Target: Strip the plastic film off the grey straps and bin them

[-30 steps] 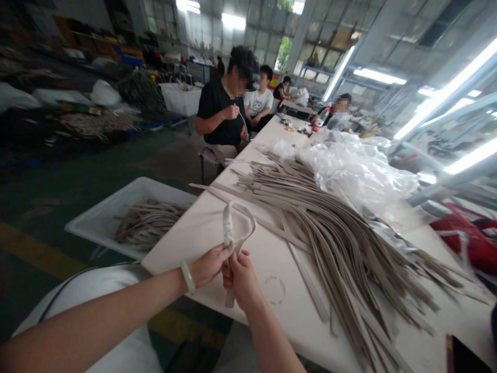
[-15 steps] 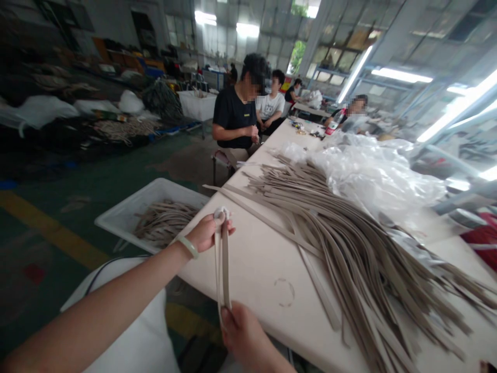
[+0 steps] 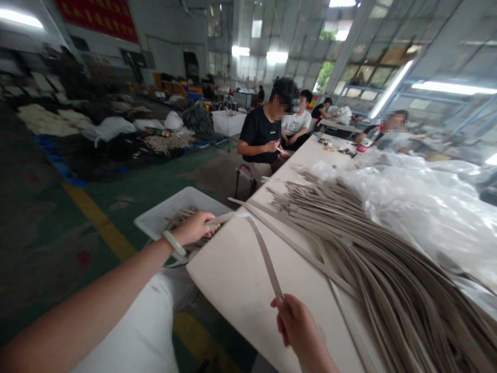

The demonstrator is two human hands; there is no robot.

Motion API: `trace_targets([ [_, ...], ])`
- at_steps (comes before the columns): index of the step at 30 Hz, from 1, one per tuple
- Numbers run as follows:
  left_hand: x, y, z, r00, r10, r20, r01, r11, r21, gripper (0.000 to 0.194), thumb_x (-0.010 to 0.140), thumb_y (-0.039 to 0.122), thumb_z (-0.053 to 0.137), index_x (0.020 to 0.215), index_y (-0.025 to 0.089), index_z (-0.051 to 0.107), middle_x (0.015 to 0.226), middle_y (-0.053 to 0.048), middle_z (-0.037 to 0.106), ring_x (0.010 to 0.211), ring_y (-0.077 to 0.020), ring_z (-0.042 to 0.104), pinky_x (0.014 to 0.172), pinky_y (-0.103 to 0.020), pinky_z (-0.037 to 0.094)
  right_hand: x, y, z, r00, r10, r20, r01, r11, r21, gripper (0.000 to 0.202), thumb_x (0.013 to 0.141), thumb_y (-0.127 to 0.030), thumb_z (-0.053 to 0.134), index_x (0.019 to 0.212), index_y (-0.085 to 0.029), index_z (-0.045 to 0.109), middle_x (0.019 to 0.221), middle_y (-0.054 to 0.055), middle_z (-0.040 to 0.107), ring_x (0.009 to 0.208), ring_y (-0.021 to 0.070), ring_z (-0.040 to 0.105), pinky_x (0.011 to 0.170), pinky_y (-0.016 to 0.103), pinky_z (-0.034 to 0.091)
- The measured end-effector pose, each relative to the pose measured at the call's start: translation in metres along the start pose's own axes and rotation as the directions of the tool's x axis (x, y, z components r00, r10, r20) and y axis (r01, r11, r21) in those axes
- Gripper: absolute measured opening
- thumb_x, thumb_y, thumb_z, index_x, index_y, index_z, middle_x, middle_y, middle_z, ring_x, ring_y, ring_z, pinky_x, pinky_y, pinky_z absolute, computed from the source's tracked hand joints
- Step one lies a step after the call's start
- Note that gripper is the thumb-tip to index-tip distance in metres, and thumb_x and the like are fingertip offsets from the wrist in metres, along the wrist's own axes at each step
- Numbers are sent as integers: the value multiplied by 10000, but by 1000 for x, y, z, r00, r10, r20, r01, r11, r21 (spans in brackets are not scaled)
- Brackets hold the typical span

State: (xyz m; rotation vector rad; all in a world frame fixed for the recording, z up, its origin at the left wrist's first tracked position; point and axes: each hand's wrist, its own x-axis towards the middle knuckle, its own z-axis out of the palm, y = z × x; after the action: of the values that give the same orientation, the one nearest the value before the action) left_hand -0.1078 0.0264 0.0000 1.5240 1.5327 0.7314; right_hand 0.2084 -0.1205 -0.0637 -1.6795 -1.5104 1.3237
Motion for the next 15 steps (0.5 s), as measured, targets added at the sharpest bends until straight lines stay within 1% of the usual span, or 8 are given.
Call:
trace_targets([
  [2, 17, -10, -62, 991, 51, -120, -33, 988, 150, 88, 628, 90, 624, 590, 162, 589, 697, -59, 627, 900, -244, 593, 809, -299, 420, 10, -15, 0, 991, -33, 132, 22, 996, 84, 483, 850, -608, 424, 924, -157, 579, 477, -79, 430, 325, 50, 317, 344, 189, 215],
  [4, 33, -21, -113, 974, 88, -210, -26, 960, 280, 131, 613, 51, 594, 545, 161, 570, 711, -81, 627, 1063, -290, 534, 939, -362, 358, 24, -39, 12, 964, -69, 255, 17, 979, 201, 508, 847, -608, 457, 1000, -141, 586, 543, -68, 453, 353, 36, 308, 352, 183, 201],
  [7, 55, -35, -164, 945, 139, -295, -8, 913, 407, 132, 644, 73, 569, 544, 160, 559, 792, -106, 636, 1192, -336, 446, 1029, -457, 256, 53, -80, 48, 916, -168, 365, 68, 960, 273, 509, 852, -586, 487, 1039, -128, 602, 627, -29, 525, 375, 32, 351, 365, 183, 233],
  [9, 68, -44, -182, 917, 188, -351, 3, 878, 479, 86, 691, 146, 560, 610, 159, 583, 907, -120, 644, 1233, -364, 412, 1037, -491, 240, 77, -101, 75, 907, -250, 337, 193, 962, 194, 492, 886, -557, 442, 1041, -124, 616, 674, 12, 585, 402, 56, 432, 384, 195, 315],
  [10, 74, -48, -187, 896, 209, -391, 20, 861, 508, 98, 725, 206, 547, 656, 157, 597, 960, -123, 642, 1253, -378, 393, 1036, -507, 239, 90, -107, 85, 917, -295, 269, 278, 955, 99, 473, 905, -530, 416, 1043, -127, 622, 719, 41, 620, 450, 84, 506, 417, 215, 386],
  [11, 79, -52, -189, 873, 225, -433, 46, 845, 532, 160, 760, 276, 520, 708, 154, 609, 1001, -124, 635, 1270, -392, 374, 1031, -525, 241, 102, -110, 92, 931, -313, 187, 310, 950, 45, 437, 898, -495, 451, 1096, -136, 603, 813, 76, 651, 555, 124, 588, 492, 252, 459],
  [13, 89, -62, -185, 838, 246, -487, 94, 813, 574, 292, 807, 383, 444, 813, 150, 620, 1048, -129, 621, 1281, -420, 357, 1008, -569, 260, 120, -103, 89, 934, -355, -36, 351, 932, -96, 434, 853, -418, 553, 1216, -182, 534, 1085, 131, 637, 866, 217, 641, 735, 367, 521],
  [15, 94, -72, -168, 853, 285, -436, 78, 758, 647, 308, 800, 369, 416, 904, 156, 613, 1063, -148, 609, 1234, -436, 411, 958, -595, 316, 126, -83, 63, 886, -383, -262, 325, 915, -239, 512, 816, -355, 607, 1289, -221, 467, 1304, 144, 525, 1139, 280, 530, 961, 447, 425],
])
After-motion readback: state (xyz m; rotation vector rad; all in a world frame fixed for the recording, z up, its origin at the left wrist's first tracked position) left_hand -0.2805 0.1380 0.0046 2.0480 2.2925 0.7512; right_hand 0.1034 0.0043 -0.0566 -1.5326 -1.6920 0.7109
